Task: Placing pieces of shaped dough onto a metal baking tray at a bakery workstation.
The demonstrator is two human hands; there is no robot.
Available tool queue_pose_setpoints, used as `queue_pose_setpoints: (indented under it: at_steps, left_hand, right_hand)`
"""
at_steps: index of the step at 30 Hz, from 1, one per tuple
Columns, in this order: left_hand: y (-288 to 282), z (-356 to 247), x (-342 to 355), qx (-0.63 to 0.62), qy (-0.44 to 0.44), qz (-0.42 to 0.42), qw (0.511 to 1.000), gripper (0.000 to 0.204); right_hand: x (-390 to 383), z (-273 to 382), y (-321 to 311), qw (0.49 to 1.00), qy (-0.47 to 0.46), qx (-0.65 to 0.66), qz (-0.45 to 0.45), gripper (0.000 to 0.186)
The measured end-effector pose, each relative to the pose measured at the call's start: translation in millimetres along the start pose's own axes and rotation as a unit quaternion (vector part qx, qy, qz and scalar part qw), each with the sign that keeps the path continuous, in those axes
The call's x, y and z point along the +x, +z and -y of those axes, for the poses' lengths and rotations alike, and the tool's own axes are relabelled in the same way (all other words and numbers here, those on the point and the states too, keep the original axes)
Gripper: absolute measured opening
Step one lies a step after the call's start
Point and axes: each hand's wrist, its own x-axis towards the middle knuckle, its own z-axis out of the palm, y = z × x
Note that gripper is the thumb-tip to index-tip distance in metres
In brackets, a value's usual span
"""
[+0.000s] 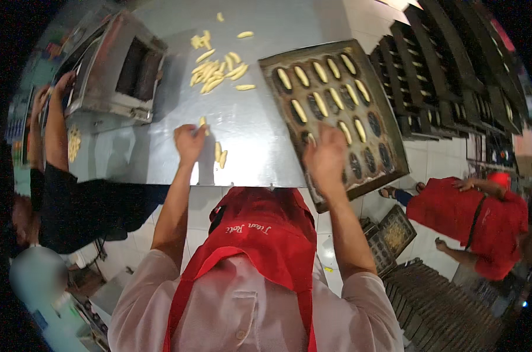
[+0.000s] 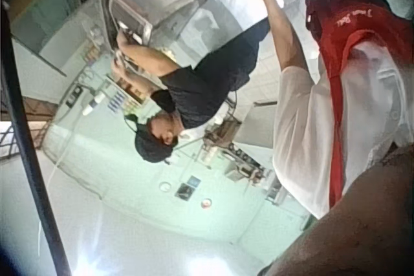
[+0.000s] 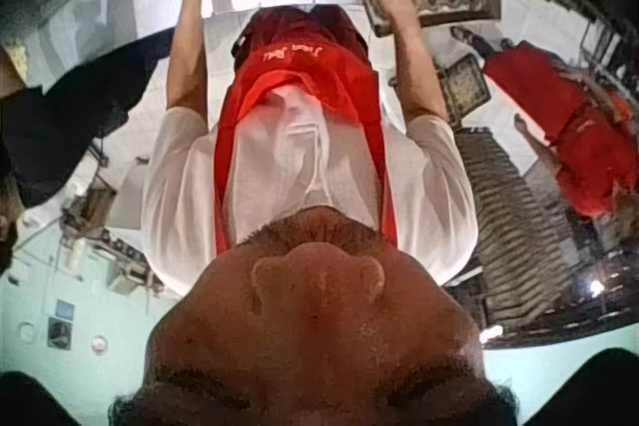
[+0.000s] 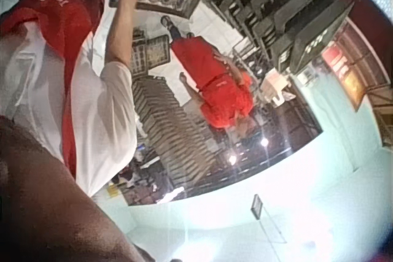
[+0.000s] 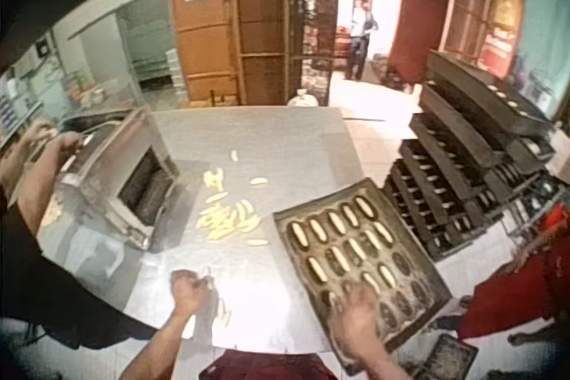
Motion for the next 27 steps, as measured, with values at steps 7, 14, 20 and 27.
queue_pose_setpoints:
  at_steps: [7,14,20,27]
  left_hand:
    - [-30,-34,20,-0.255,-0.154,0.103,0.949,0.024]
    - [-74,7,24,-0.190,-0.049,0.212,0.957,0.037]
    - [-10,50,129,-0.183,-0.046,0.152,0.970,0.048]
    - [56,-26,202,0.031,0.007,0.137,0.990,0.048]
  right_hand:
    - [-28,159,121,0.966,-0.061,0.099,0.232,0.035]
    - [-35,125,70,0.968,-0.015,0.191,0.160,0.017]
    - [-29,136,93,0.974,-0.126,0.012,0.189,0.071]
    - [56,128,156,0.997,-0.017,0.000,0.073,0.072]
